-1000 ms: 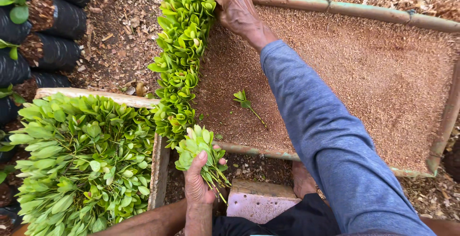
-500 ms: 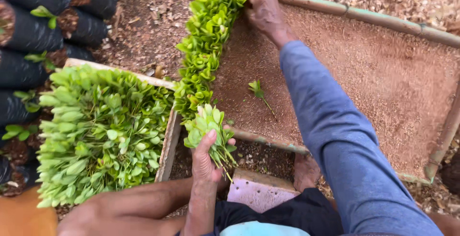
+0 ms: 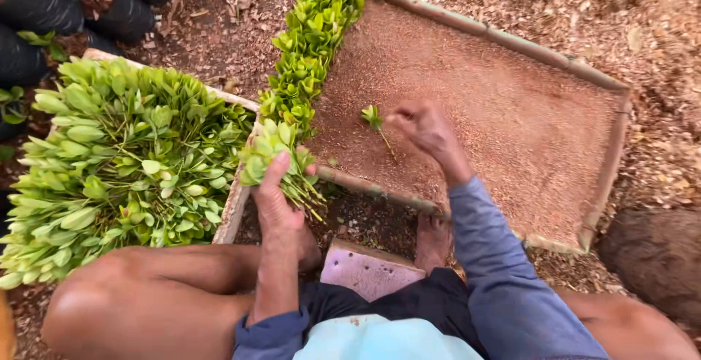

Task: The person sorts through a bundle of plant cuttings, selecting individual stems and planting them into a tray of sand or fine soil, arranging them in a dense row.

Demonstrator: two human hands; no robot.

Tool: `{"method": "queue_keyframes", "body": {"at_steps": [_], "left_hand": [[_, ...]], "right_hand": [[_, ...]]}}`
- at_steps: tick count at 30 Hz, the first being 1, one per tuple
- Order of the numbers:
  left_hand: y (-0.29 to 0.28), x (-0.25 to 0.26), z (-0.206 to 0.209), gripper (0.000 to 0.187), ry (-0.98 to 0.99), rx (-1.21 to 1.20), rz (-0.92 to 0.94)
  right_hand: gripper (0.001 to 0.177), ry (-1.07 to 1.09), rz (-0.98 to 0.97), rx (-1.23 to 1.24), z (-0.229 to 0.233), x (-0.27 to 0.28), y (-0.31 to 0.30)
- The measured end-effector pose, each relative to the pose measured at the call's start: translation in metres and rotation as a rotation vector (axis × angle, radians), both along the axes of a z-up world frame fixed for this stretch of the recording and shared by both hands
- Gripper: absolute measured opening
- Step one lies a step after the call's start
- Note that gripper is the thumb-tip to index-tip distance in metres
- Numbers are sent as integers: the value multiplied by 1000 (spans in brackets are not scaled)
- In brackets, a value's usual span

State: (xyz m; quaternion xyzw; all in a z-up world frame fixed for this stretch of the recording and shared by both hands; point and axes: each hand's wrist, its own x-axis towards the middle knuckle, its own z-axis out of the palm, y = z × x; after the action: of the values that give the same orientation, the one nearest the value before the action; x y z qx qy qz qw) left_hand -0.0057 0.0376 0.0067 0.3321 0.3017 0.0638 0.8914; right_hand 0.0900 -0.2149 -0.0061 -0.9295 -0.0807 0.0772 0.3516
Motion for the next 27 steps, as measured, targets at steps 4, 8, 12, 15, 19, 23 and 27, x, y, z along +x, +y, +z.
{"method": "queue_keyframes", "body": {"at_steps": [4, 8, 12, 15, 19, 23, 27], "left_hand": [[-8, -7, -3, 54, -1, 15, -74], [-14, -10, -3, 57, 13, 16, -92], [-17, -7, -5, 56, 8, 9, -53], [-21, -5, -16, 58, 38, 8, -41], [-33, 3, 1, 47, 138, -11, 3], [-35, 4, -15, 55, 129, -3, -36], [-35, 4, -23, 56, 158, 8, -62]], "right_hand": [[10, 229, 51, -176, -40, -6, 12], [12, 272, 48, -115, -49, -3, 3], [5, 183, 70, 6, -46, 17, -15], [3, 6, 81, 148, -50, 50, -20], [9, -192, 115, 285, -38, 111, -7], [8, -299, 110, 318, -47, 168, 11], [13, -425, 188, 458, -57, 199, 25]]}}
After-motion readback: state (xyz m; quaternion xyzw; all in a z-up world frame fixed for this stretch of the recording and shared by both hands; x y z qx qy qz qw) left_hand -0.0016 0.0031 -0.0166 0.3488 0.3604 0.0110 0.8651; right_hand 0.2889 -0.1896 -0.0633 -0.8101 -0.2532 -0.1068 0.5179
